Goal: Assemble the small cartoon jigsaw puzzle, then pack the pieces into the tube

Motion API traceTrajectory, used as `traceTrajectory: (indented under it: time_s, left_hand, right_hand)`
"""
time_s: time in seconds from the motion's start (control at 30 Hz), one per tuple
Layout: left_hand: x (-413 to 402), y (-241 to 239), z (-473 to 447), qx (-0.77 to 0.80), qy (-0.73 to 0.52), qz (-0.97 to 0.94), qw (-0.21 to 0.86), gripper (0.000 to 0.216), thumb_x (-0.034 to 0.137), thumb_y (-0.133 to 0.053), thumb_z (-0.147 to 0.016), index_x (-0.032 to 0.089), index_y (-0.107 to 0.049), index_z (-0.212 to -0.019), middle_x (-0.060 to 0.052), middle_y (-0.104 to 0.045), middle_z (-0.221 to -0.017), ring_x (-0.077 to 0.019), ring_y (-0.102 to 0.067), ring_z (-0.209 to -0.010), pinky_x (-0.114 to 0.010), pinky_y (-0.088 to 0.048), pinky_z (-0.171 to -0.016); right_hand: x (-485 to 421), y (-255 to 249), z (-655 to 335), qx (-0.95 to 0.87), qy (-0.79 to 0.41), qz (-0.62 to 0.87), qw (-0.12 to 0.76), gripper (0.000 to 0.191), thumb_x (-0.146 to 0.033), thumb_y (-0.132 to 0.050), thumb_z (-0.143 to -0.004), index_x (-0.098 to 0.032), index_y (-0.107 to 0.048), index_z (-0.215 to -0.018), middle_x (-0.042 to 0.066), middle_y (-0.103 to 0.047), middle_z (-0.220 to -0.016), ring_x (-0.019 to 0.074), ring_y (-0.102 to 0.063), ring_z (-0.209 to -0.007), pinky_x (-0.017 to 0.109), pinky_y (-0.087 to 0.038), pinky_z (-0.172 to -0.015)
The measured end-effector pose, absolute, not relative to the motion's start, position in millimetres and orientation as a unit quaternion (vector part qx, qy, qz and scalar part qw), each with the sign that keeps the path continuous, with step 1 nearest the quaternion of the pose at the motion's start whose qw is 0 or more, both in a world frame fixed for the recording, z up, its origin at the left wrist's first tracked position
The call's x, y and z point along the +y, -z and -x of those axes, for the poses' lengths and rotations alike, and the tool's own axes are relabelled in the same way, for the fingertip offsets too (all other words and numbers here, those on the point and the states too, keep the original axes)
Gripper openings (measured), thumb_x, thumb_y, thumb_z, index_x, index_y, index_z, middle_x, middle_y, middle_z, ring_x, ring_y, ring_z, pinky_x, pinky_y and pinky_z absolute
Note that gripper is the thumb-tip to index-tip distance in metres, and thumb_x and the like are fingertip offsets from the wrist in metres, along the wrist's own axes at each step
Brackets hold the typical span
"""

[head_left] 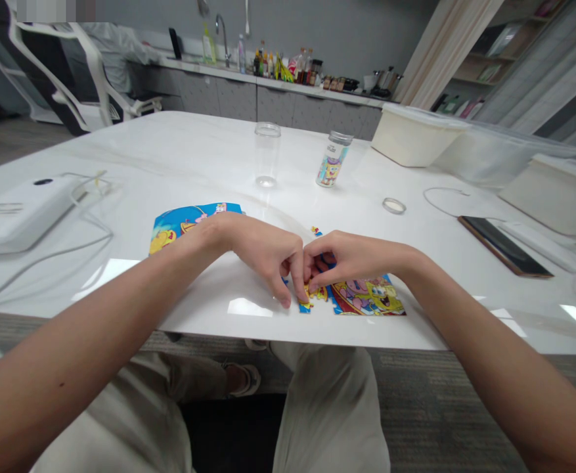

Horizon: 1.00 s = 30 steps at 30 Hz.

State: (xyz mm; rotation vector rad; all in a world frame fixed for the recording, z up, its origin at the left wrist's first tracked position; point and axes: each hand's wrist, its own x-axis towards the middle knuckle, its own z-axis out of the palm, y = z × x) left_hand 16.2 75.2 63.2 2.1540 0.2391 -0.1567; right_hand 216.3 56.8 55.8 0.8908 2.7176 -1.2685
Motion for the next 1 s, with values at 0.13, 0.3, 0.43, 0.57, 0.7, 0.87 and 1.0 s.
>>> traceTrajectory:
  time_s: [0.13, 0.3, 0.43, 0.57, 0.7, 0.87, 1.0]
  left_hand:
    - [75.1, -63.1, -16.4, 0.098, 0.071, -0.88, 0.459, 0.027, 0.03, -0.081, -0.068, 0.025, -0.079, -0.094, 0.001, -0.074, -0.071, -0.0096, -0.057, -0.061, -0.02, -0.043, -0.063]
    - [74.5, -62.5, -16.0, 0.114, 0.076, -0.881, 0.452, 0.024, 0.029, -0.08, -0.069, 0.025, -0.079, -0.093, 0.001, -0.074, -0.071, -0.0089, -0.055, -0.06, -0.019, -0.041, -0.06]
    - [74.2, -62.1, -15.7, 0.125, 0.072, -0.879, 0.455, 0.025, 0.031, -0.081, -0.067, 0.025, -0.079, -0.091, 0.001, -0.074, -0.071, -0.0088, -0.055, -0.06, -0.018, -0.041, -0.06]
    - [74.1, -62.3, -16.0, 0.129, 0.056, -0.873, 0.466, 0.026, 0.032, -0.084, -0.064, 0.026, -0.08, -0.088, 0.001, -0.075, -0.072, -0.009, -0.056, -0.061, -0.018, -0.043, -0.063]
    - [74.0, -62.8, -16.2, 0.125, 0.056, -0.872, 0.469, 0.025, 0.032, -0.084, -0.063, 0.025, -0.08, -0.087, 0.001, -0.075, -0.072, -0.0094, -0.057, -0.062, -0.019, -0.044, -0.065]
    - [73.7, -63.7, -16.4, 0.129, 0.053, -0.872, 0.469, 0.026, 0.031, -0.085, -0.062, 0.026, -0.08, -0.087, 0.001, -0.075, -0.072, -0.0097, -0.057, -0.063, -0.019, -0.044, -0.065]
    - [74.3, -63.8, -16.3, 0.123, 0.08, -0.877, 0.458, 0.024, 0.03, -0.082, -0.067, 0.026, -0.079, -0.09, 0.001, -0.076, -0.074, -0.0102, -0.058, -0.066, -0.019, -0.043, -0.066]
  right_hand:
    - [57.1, -59.9, -219.7, 0.878, 0.396, -0.267, 0.01, 0.018, -0.034, -0.063, -0.085, -0.018, -0.07, -0.089, 0.001, -0.07, -0.081, 0.0114, -0.058, -0.071, 0.025, -0.043, -0.067]
    - [56.3, -60.5, -221.8, 0.878, 0.393, -0.273, 0.022, 0.02, -0.035, -0.068, -0.081, -0.018, -0.071, -0.091, 0.002, -0.069, -0.083, 0.0115, -0.058, -0.071, 0.024, -0.042, -0.066]
    - [55.9, -59.2, -220.7, 0.875, 0.397, -0.278, 0.023, 0.023, -0.037, -0.069, -0.08, -0.018, -0.072, -0.092, 0.002, -0.068, -0.082, 0.0115, -0.056, -0.071, 0.024, -0.041, -0.064]
    - [56.2, -58.9, -220.3, 0.867, 0.406, -0.288, 0.027, 0.026, -0.039, -0.069, -0.079, -0.018, -0.071, -0.093, 0.001, -0.067, -0.081, 0.0116, -0.055, -0.07, 0.024, -0.04, -0.063]
    - [56.1, -59.1, -219.7, 0.862, 0.407, -0.301, 0.03, 0.024, -0.038, -0.069, -0.08, -0.018, -0.071, -0.092, 0.001, -0.068, -0.081, 0.0119, -0.056, -0.069, 0.025, -0.04, -0.063]
    - [55.2, -59.6, -218.6, 0.863, 0.41, -0.295, 0.028, 0.021, -0.035, -0.068, -0.081, -0.018, -0.07, -0.091, 0.002, -0.068, -0.083, 0.0116, -0.056, -0.07, 0.024, -0.04, -0.063]
    - [57.5, -56.2, -219.2, 0.861, 0.414, -0.293, 0.027, 0.021, -0.035, -0.067, -0.081, -0.017, -0.07, -0.092, 0.002, -0.069, -0.085, 0.0116, -0.057, -0.071, 0.024, -0.041, -0.063]
